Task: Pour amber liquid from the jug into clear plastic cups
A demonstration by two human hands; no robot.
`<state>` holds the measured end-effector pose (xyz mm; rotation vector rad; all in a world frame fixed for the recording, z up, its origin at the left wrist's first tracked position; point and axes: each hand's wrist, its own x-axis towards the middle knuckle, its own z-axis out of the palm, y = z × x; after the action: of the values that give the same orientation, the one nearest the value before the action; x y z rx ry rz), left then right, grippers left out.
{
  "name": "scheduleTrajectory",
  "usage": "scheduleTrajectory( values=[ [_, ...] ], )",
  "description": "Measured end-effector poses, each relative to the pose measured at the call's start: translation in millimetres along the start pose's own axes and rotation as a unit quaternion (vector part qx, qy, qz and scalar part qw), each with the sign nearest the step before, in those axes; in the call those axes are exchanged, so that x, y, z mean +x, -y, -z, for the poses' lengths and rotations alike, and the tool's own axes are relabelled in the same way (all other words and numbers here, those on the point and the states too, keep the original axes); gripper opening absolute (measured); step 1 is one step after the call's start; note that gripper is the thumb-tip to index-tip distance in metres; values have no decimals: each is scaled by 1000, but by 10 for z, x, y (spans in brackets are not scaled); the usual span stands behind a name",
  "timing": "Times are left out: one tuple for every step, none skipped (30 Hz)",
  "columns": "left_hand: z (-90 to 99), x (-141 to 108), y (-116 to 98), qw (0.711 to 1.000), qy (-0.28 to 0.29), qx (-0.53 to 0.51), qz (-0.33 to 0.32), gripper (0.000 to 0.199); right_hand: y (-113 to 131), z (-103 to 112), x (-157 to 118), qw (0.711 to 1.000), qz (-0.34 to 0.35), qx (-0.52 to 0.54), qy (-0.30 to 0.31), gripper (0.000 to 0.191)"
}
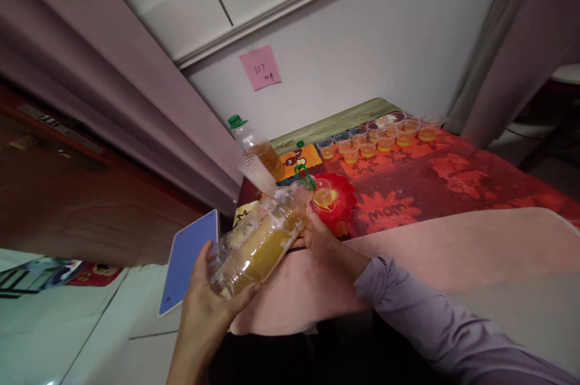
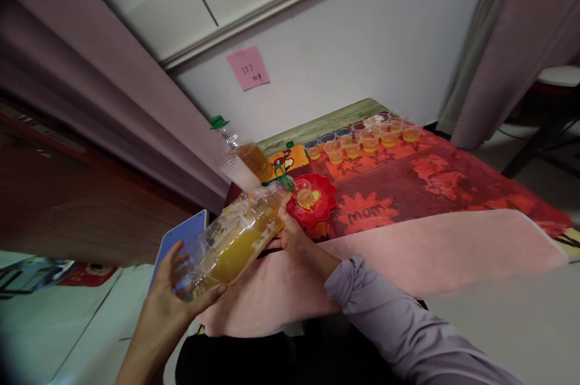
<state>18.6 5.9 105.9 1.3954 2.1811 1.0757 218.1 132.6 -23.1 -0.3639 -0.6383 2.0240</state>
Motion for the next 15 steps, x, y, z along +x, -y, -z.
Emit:
scheduleTrajectory(
  values=[
    [1,1,0,1000,1,-1,0,143,7,-5,-5,1000,-6,2,1,80],
    [0,2,1,1000,2,-2,-2,143,14,-11,-11,1000,-9,5,3,80],
    [-1,4,2,1000,1,-3,-4,144,21,-19,-16,1000,-9,8,4,80],
    [-3,5,4,1000,1,-4,-6,144,27,-27,-22,1000,-9,11,7,80],
    [-4,6,7,1000,1,-5,-8,144,34,-36,-28,1000,-10,12,10,80],
    [-5,7,11,1000,1,-4,-8,143,40,-45,-33,1000,-9,12,12,80],
    [-5,8,16,1000,2,-4,-7,143,45,-53,-37,1000,-6,10,13,80],
    [-4,8,22,1000,3,-3,-5,143,48,-60,-40,1000,-3,9,13,81],
    [-2,8,31,1000,3,-4,-5,143,49,-65,-42,1000,1,6,12,82],
    [0,8,42,1000,3,-5,-6,142,48,-67,-42,1000,2,4,10,83],
    [-1,9,56,1000,1,-6,-7,142,45,-67,-41,1000,1,0,5,84],
    [-4,9,73,1000,0,-6,-10,141,41,-65,-38,1000,0,-4,-2,85],
    [-12,10,94,1000,-2,-5,-15,139,35,-59,-35,1000,-1,-8,-10,86],
    [-26,12,118,1000,-8,-6,-26,138,29,-51,-31,1000,-1,-12,-18,85],
    [-46,14,145,999,-17,-12,-38,135,24,-41,-26,1000,1,-16,-27,85]
  ],
)
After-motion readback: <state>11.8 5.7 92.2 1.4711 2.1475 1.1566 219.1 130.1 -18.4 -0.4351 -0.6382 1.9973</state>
